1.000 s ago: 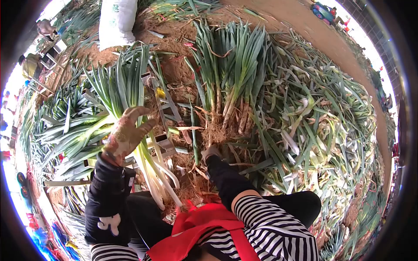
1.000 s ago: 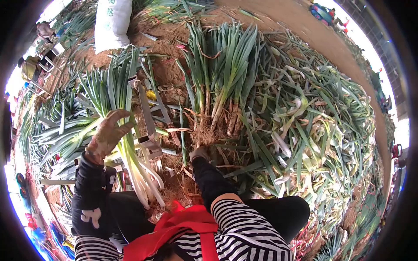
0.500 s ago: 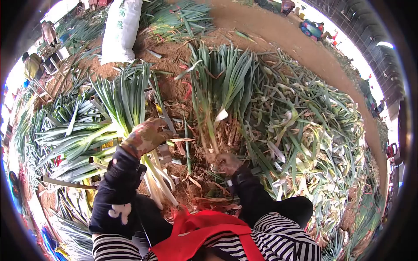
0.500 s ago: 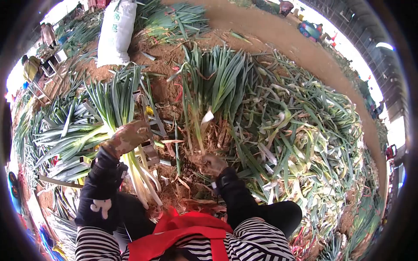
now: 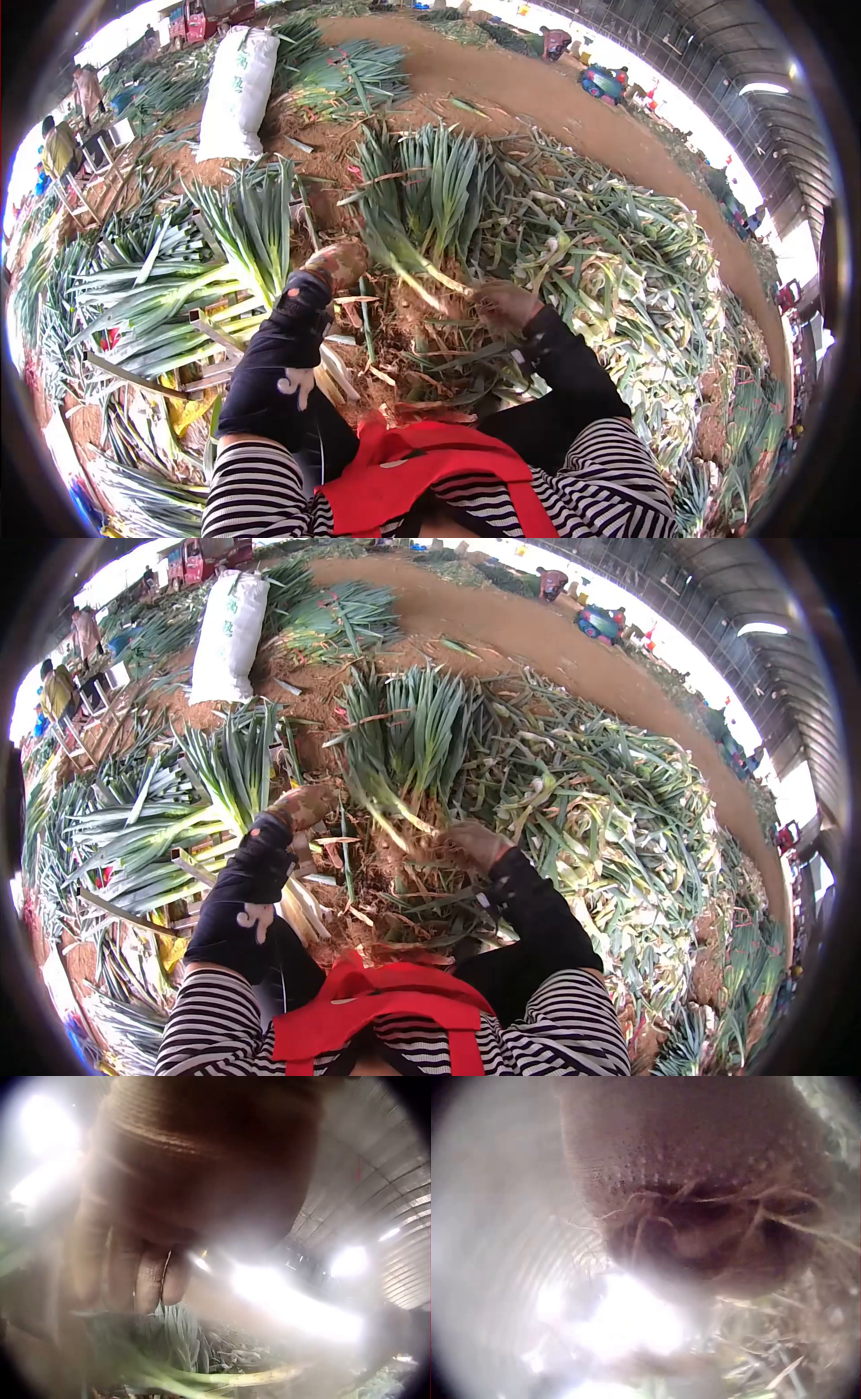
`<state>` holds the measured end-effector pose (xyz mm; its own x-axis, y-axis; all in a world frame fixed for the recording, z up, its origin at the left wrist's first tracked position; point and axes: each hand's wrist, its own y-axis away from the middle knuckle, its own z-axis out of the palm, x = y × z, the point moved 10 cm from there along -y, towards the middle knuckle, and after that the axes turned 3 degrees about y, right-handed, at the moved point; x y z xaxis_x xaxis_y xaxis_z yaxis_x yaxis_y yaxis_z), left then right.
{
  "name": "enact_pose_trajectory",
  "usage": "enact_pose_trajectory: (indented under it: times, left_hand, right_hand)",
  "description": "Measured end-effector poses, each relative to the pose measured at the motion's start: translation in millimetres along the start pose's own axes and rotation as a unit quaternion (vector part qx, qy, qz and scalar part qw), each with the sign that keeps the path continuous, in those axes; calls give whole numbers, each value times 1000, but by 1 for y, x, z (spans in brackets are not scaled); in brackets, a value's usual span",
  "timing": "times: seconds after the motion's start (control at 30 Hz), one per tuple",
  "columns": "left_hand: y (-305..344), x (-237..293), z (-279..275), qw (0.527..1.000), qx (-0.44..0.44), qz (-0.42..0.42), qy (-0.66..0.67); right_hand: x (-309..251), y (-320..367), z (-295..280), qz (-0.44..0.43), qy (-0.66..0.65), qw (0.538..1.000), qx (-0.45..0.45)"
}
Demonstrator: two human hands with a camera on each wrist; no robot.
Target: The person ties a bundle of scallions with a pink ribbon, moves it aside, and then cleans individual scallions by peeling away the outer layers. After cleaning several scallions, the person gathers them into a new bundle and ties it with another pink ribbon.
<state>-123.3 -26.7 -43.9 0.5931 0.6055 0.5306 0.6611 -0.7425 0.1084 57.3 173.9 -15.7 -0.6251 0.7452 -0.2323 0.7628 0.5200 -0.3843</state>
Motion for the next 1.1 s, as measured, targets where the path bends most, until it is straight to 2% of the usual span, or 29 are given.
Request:
enact_pose_trajectory:
  times: [0.03, 0.07, 0.1, 0.13, 0.17, 0.23, 0.3, 0.33, 0.37, 0.4, 0.43, 0.5, 0.53, 0.6, 0.63, 0.67, 0.7, 0.73, 0.77, 0.8, 0.83, 0.87, 0.9, 0.93, 0.97, 1.0, 1.03, 1.07, 1.1]
  left_hand:
    - [-5, 2, 5, 1000, 7, 5, 3]
    - [-14, -7, 18, 999, -26, -8, -20]
    - [-19, -4, 28, 999, -31, 38, -5]
    - [-24, -3, 37, 999, -30, 31, -2]
    - [-31, -6, 48, 999, -29, 21, 0]
    - [-72, -29, 114, 989, -61, 128, -47]
    - [-70, -10, 138, 989, -101, 106, 9]
    - [-49, -4, 145, 946, -169, -91, 260]
    - [-17, 10, 163, 802, -216, -280, 481]
    - [-8, 27, 166, 774, -202, -290, 525]
    - [1, 42, 171, 743, -187, -299, 568]
    - [17, 69, 186, 670, -169, -355, 630]
    - [17, 63, 205, 669, -170, -357, 629]
    - [-6, 63, 260, 526, -218, -269, 777]
    - [-14, 71, 266, 445, -238, -219, 835]
    - [10, 99, 223, 480, -235, -249, 808]
    - [0, 86, 244, 483, -239, -252, 804]
    - [-20, 42, 273, 599, -185, -252, 737]
    - [-33, 8, 280, 702, -128, -245, 656]
    - [-18, 10, 285, 568, -173, -311, 742]
    - [-29, 1, 269, 647, -121, -218, 721]
    - [-22, 11, 257, 595, -135, -207, 765]
    - [-15, 22, 246, 540, -147, -194, 806]
    - [-11, 26, 244, 542, -150, -195, 804]
    - [-7, 20, 241, 632, -128, -201, 737]
    - [-6, 16, 234, 715, -103, -202, 662]
    - [-5, 15, 237, 717, -106, -199, 660]
    - [-15, 36, 211, 844, -68, 35, 531]
    - [-2, 70, 193, 893, -22, 269, 360]
  right_hand:
    - [-1, 3, -13, 0, 4, 1000, -2]
    - [27, 12, -17, 193, -189, 962, -42]
    - [39, 34, -8, 373, -369, 848, -75]
    - [38, 42, -18, 475, -428, 768, -26]
    - [39, 47, -14, 479, -431, 764, -27]
    - [44, 52, -14, 440, -419, 794, 30]
    - [24, 50, -14, 454, -439, 775, 19]
    - [19, 50, -8, 461, -479, 747, 30]
    - [14, 48, -3, 466, -517, 717, 44]
    - [4, 36, -6, 428, -478, 767, 19]
    - [-2, 32, -4, 429, -480, 765, 21]
    - [-20, 11, -1, 363, -407, 838, -27]
    - [-23, 8, 14, 364, -409, 836, -28]
    - [-53, -13, 3, 169, -264, 943, 108]
    - [-65, -12, 11, 171, -266, 942, 111]
    - [-90, -14, 34, 137, -188, 973, -3]
    - [-106, -12, 53, 102, -106, 982, -116]
    - [-106, -10, 48, 108, -107, 982, -110]
    - [-109, -13, 27, 78, -113, 990, -29]
    - [-113, -13, 7, 48, -118, 991, 50]
    - [-104, -11, -3, 52, -117, 990, 54]
    - [-52, 3, -19, 231, -200, 947, 101]
    - [-16, 29, -21, 399, -276, 863, 144]
    - [-16, 31, -22, 401, -275, 861, 147]
    - [-10, 47, 7, 498, -393, 769, 83]
    - [-17, 63, 36, 574, -496, 651, 16]
    - [-4, 73, 60, 575, -496, 651, 21]
    - [-5, 40, 63, 293, -327, 898, 25]
    - [-57, 32, 64, -37, -99, 994, 19]
